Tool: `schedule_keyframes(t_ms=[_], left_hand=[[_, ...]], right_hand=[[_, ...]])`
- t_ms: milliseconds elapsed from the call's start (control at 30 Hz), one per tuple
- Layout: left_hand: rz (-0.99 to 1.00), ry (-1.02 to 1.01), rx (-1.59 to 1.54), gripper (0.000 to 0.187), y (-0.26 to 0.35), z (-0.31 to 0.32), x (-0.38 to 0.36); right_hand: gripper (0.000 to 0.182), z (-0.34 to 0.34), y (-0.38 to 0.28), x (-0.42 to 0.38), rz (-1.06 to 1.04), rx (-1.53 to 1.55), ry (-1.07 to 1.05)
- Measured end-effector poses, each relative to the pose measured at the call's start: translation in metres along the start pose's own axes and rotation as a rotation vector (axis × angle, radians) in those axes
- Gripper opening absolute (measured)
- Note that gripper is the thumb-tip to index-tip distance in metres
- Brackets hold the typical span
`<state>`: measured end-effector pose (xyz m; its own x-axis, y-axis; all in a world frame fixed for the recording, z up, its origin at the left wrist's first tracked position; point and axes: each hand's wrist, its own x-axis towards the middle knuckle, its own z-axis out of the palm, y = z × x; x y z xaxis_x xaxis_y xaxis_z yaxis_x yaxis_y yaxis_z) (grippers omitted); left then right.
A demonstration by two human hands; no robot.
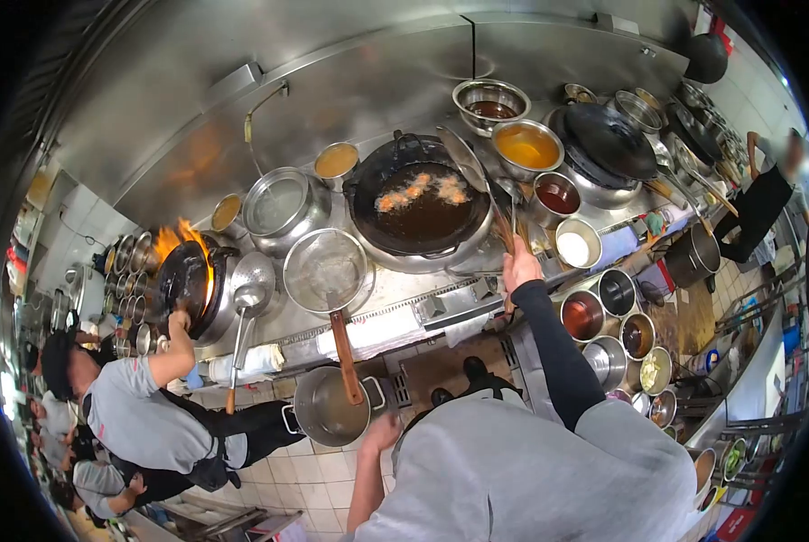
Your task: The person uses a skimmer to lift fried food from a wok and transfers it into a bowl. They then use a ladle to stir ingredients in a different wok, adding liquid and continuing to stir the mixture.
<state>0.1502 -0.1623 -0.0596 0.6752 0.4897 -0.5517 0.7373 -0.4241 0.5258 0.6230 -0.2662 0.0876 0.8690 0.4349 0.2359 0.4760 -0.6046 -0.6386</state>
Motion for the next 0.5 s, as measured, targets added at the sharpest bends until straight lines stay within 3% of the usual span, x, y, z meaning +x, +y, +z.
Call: schedule_keyframes(t_ms=[100,133,167,200,233,333,400,433,500], left_hand=[[-0.165,-0.165,-0.170,0.037,-0.032,0.047,-0.048],[-0.162,-0.159,-0.173,0.037,-0.068,0.081,-0.057],[-0.594,-0.380,-0.720,0.031,-0.139,0.143,-0.054],[-0.592,-0.375,-0.727,0.031,-0.186,0.044,-0.097],[-0.570,-0.344,-0.737,0.031,-0.208,-0.002,-0.117],[-0.514,-0.249,-0.772,0.032,-0.244,-0.067,-0.155],[-0.480,-0.183,-0.794,0.034,-0.148,0.101,-0.141],[-0.464,-0.151,-0.804,0.035,-0.097,0.132,-0.126],[-0.435,-0.092,-0.820,0.037,-0.055,0.068,-0.114]], right_hand=[[0.043,0.035,0.033,0.012,-0.092,-0.046,0.113],[0.038,0.053,0.047,0.019,-0.061,0.088,0.042],[0.034,0.074,0.064,0.027,-0.030,0.221,-0.031],[0.029,0.086,0.071,0.033,0.001,0.355,-0.108],[0.015,0.068,0.037,0.032,0.502,0.715,-0.323],[0.013,0.073,0.038,0.047,0.672,1.030,-0.588],[0.009,0.073,0.030,0.056,0.731,1.069,-0.695],[0.009,0.072,0.027,0.059,0.733,1.077,-0.732],[0.009,0.069,0.020,0.061,0.736,1.101,-0.810]])
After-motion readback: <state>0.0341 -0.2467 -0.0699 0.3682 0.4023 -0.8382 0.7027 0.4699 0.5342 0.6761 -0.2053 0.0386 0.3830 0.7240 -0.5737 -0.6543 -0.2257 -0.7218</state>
